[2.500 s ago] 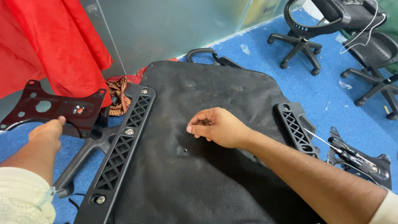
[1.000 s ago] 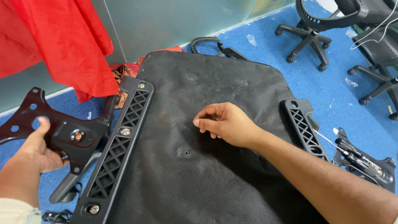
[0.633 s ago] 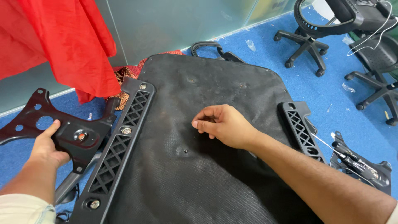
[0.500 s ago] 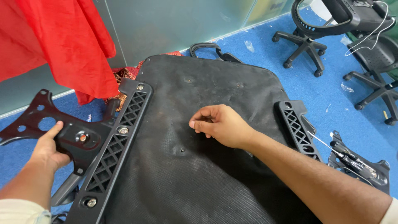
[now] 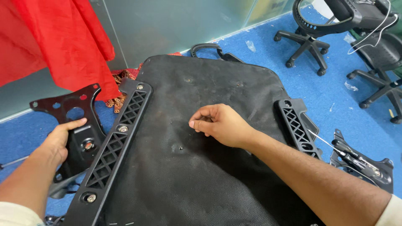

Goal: The person attaches a metal base to an office chair seat using a screwdriver. They align the base, insert screws, and tighten them to secure the connection.

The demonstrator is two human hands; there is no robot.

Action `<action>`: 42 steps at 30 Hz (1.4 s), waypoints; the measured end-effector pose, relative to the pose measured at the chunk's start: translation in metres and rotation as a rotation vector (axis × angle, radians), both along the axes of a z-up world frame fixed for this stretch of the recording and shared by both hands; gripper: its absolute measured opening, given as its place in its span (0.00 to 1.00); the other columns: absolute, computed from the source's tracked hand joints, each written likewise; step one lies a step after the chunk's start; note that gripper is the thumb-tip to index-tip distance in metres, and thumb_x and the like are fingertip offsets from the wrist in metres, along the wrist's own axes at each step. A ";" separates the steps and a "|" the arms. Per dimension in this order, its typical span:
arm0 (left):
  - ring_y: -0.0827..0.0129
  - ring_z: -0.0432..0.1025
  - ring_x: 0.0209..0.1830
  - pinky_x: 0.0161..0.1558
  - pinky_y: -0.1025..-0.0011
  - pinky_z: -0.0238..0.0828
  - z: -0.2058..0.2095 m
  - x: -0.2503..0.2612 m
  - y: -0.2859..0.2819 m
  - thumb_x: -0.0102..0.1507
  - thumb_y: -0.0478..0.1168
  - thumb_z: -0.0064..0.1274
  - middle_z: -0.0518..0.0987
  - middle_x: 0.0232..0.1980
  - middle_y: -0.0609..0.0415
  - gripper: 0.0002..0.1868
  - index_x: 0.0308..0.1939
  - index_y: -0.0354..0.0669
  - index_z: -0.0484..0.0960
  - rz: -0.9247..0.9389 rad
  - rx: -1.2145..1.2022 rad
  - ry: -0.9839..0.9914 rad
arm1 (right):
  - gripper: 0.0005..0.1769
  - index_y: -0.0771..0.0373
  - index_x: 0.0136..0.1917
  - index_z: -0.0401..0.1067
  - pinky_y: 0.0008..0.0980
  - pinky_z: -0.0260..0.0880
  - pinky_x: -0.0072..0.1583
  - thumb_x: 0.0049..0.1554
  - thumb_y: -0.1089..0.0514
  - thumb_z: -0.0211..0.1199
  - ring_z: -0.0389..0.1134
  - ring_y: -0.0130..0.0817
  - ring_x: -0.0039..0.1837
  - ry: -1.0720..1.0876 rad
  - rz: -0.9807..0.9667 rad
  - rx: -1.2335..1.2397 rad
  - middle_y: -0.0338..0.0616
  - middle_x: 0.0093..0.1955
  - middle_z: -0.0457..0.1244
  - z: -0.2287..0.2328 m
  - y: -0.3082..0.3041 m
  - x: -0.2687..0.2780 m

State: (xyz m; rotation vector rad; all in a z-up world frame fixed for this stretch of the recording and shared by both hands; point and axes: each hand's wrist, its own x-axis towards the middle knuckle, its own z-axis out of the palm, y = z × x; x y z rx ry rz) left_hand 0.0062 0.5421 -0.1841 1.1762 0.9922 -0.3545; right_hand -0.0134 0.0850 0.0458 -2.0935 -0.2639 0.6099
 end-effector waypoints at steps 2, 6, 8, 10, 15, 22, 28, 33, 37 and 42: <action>0.53 0.77 0.36 0.48 0.51 0.74 0.019 0.004 0.002 0.56 0.52 0.64 0.83 0.41 0.47 0.20 0.46 0.46 0.82 -0.054 0.060 -0.003 | 0.11 0.62 0.47 0.80 0.24 0.65 0.41 0.58 0.53 0.65 0.62 0.20 0.37 -0.016 0.016 0.000 0.32 0.35 0.67 0.002 -0.001 -0.001; 0.56 0.78 0.37 0.47 0.53 0.75 0.061 0.000 0.003 0.57 0.48 0.63 0.84 0.42 0.47 0.19 0.47 0.42 0.82 -0.107 0.147 -0.017 | 0.11 0.62 0.46 0.80 0.24 0.65 0.42 0.58 0.53 0.66 0.62 0.20 0.37 -0.026 0.023 -0.007 0.32 0.34 0.65 0.004 -0.001 -0.003; 0.57 0.78 0.38 0.47 0.55 0.76 0.077 -0.005 0.001 0.57 0.46 0.63 0.84 0.43 0.47 0.19 0.47 0.42 0.83 -0.149 0.140 -0.048 | 0.11 0.62 0.46 0.81 0.25 0.65 0.43 0.57 0.53 0.66 0.62 0.20 0.37 -0.025 0.025 -0.015 0.32 0.34 0.66 0.006 -0.002 -0.005; 0.58 0.79 0.38 0.47 0.56 0.76 0.091 -0.011 0.000 0.57 0.45 0.63 0.84 0.43 0.48 0.18 0.48 0.42 0.83 -0.175 0.161 -0.081 | 0.11 0.61 0.46 0.81 0.25 0.66 0.44 0.57 0.53 0.66 0.63 0.20 0.38 -0.032 0.034 -0.012 0.32 0.34 0.66 0.006 -0.004 -0.006; 0.60 0.80 0.39 0.47 0.57 0.77 0.122 -0.010 -0.006 0.58 0.44 0.62 0.85 0.43 0.47 0.17 0.47 0.38 0.83 -0.216 0.197 -0.141 | 0.10 0.61 0.47 0.81 0.25 0.68 0.48 0.57 0.53 0.66 0.66 0.20 0.41 -0.064 0.059 0.016 0.32 0.37 0.69 0.004 -0.010 -0.009; 0.61 0.79 0.35 0.42 0.59 0.78 0.166 0.010 -0.030 0.61 0.44 0.59 0.84 0.42 0.47 0.15 0.47 0.37 0.82 -0.276 0.179 -0.207 | 0.10 0.59 0.47 0.81 0.24 0.70 0.50 0.57 0.53 0.66 0.69 0.19 0.42 -0.102 0.008 -0.018 0.32 0.38 0.70 0.005 -0.020 -0.018; 0.63 0.80 0.36 0.42 0.62 0.79 0.187 0.028 -0.064 0.63 0.42 0.58 0.84 0.42 0.47 0.14 0.48 0.36 0.82 -0.300 0.181 -0.357 | 0.10 0.60 0.46 0.81 0.24 0.70 0.46 0.56 0.53 0.66 0.68 0.20 0.40 -0.178 0.003 -0.016 0.33 0.37 0.71 0.007 -0.031 -0.029; 0.61 0.80 0.36 0.41 0.59 0.80 0.192 0.063 -0.092 0.63 0.40 0.57 0.84 0.43 0.47 0.14 0.50 0.37 0.81 -0.393 0.167 -0.459 | 0.10 0.60 0.46 0.80 0.26 0.70 0.45 0.57 0.52 0.66 0.67 0.21 0.38 -0.181 -0.106 -0.044 0.34 0.37 0.70 0.011 -0.044 -0.037; 0.61 0.80 0.37 0.42 0.58 0.79 0.194 0.105 -0.111 0.63 0.39 0.58 0.83 0.43 0.47 0.15 0.51 0.37 0.81 -0.468 0.170 -0.465 | 0.10 0.59 0.46 0.81 0.27 0.70 0.44 0.56 0.52 0.66 0.66 0.23 0.37 -0.196 -0.137 -0.100 0.34 0.35 0.69 0.014 -0.050 -0.042; 0.62 0.80 0.39 0.43 0.59 0.79 0.191 0.153 -0.131 0.63 0.40 0.58 0.84 0.44 0.49 0.15 0.52 0.39 0.81 -0.562 0.102 -0.468 | 0.10 0.59 0.45 0.80 0.28 0.70 0.44 0.55 0.52 0.66 0.68 0.25 0.37 -0.245 -0.190 -0.124 0.36 0.35 0.69 0.013 -0.055 -0.048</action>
